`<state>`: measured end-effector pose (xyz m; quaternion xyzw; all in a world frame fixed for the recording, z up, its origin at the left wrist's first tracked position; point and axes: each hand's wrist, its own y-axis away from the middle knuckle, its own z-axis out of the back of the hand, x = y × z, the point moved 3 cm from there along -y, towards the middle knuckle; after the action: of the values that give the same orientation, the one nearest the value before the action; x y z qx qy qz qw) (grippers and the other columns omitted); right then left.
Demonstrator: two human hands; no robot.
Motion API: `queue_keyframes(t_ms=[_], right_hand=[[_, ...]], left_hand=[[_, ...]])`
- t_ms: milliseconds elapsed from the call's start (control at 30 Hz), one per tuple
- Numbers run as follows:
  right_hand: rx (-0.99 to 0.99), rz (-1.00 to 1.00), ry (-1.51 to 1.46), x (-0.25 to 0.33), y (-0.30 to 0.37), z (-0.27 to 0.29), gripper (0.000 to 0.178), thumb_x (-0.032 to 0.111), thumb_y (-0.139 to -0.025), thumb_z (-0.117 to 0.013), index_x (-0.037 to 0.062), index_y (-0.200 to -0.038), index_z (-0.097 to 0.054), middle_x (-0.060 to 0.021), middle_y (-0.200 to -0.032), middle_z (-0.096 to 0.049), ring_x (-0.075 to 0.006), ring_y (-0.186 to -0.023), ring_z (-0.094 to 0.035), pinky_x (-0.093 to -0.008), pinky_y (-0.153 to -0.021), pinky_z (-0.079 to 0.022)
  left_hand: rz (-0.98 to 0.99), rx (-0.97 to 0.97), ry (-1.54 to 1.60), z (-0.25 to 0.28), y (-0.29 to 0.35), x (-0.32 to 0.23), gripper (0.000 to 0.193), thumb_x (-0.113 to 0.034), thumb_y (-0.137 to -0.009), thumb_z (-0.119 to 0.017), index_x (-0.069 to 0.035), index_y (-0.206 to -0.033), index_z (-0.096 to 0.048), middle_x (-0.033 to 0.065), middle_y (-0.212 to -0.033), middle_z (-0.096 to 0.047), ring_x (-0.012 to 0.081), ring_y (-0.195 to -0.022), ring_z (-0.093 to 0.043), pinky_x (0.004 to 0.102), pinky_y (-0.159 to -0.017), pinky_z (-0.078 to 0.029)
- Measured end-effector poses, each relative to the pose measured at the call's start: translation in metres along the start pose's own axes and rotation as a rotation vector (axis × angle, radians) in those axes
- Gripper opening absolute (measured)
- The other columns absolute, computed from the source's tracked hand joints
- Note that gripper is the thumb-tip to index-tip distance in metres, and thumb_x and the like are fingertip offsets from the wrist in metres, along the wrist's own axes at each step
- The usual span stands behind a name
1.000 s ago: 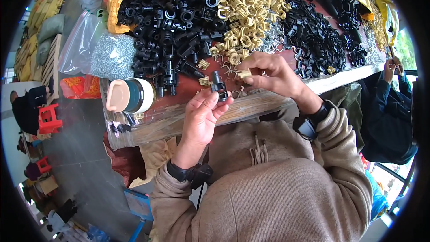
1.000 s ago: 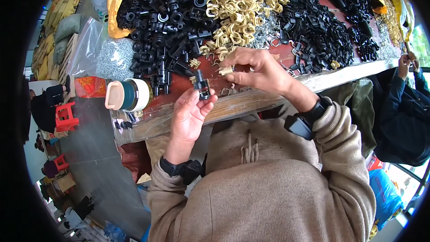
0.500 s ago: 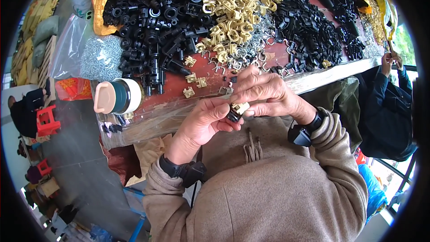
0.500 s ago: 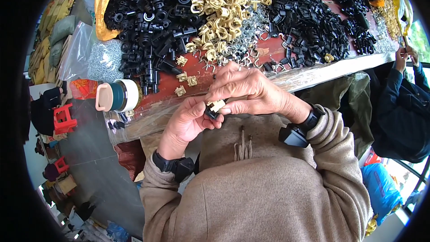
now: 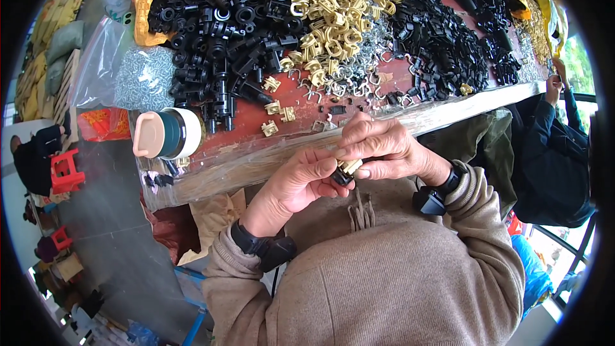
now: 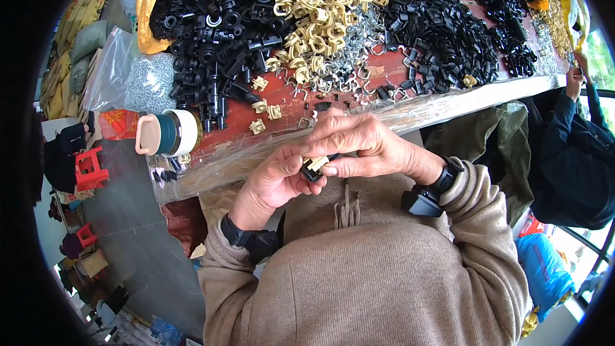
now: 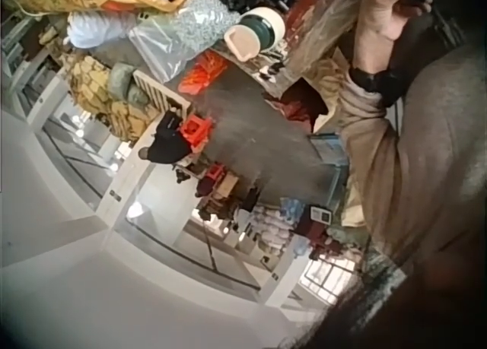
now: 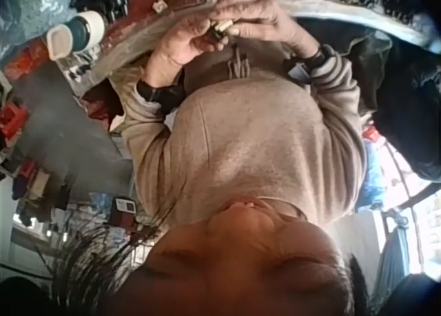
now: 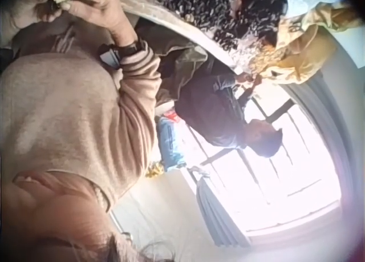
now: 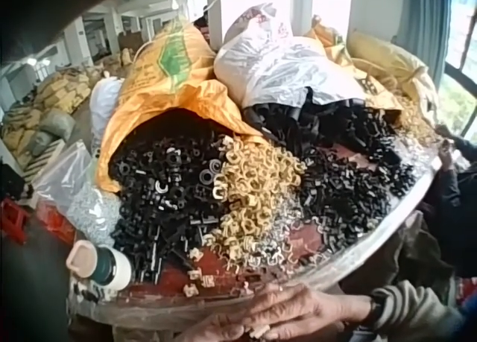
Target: Assembling small black plastic housings with metallic components.
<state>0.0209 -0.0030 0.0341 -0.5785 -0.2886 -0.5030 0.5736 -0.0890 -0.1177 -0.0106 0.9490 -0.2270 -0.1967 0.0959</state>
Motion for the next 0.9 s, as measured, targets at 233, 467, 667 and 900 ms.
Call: queue_keyframes(t_ms=[233, 467, 667, 900], right_hand=[[-0.007, 0.016, 0.075, 0.010, -0.001, -0.002, 0.033, 0.021, -0.072, -0.065, 0.0042, -0.100, -0.061, -0.0094, -0.091, -0.059, -0.0236, -0.084, -0.052, -0.0377, -0.079, -0.038], [-0.003, -0.037, 0.094, 0.005, 0.001, -0.006, 0.029, 0.019, -0.074, -0.063, 0.0037, -0.099, -0.060, -0.0094, -0.091, -0.060, -0.0234, -0.087, -0.052, -0.0382, -0.079, -0.038], [-0.057, -0.185, 0.076, 0.001, -0.006, -0.002, 0.032, 0.017, -0.076, -0.061, 0.0036, -0.104, -0.055, -0.0101, -0.095, -0.058, -0.0248, -0.087, -0.053, -0.0398, -0.080, -0.038], [-0.061, -0.192, 0.683, -0.013, -0.018, 0.020, 0.033, 0.011, -0.073, -0.060, 0.0038, -0.104, -0.053, -0.0097, -0.090, -0.055, -0.0246, -0.080, -0.055, -0.0321, -0.071, -0.046]], left_hand=[[0.002, 0.008, 0.044, -0.003, 0.004, 0.003, 0.033, -0.025, -0.078, -0.059, 0.002, -0.096, -0.055, 0.0143, -0.082, -0.061, 0.0187, -0.069, -0.062, 0.0248, -0.063, -0.053], [0.062, -0.011, 0.049, 0.007, 0.007, 0.005, 0.039, -0.027, -0.076, -0.061, 0.004, -0.100, -0.052, 0.0143, -0.086, -0.059, 0.0220, -0.077, -0.061, 0.0306, -0.066, -0.054], [0.032, -0.162, -0.051, -0.002, 0.006, -0.007, 0.026, -0.019, -0.079, -0.058, 0.000, -0.095, -0.056, 0.0110, -0.087, -0.061, 0.0165, -0.073, -0.061, 0.0218, -0.065, -0.051], [-0.240, -0.276, -0.176, 0.004, 0.016, -0.028, 0.025, -0.013, -0.077, -0.058, -0.001, -0.099, -0.055, 0.0091, -0.089, -0.060, 0.0162, -0.076, -0.061, 0.0205, -0.063, -0.049]])
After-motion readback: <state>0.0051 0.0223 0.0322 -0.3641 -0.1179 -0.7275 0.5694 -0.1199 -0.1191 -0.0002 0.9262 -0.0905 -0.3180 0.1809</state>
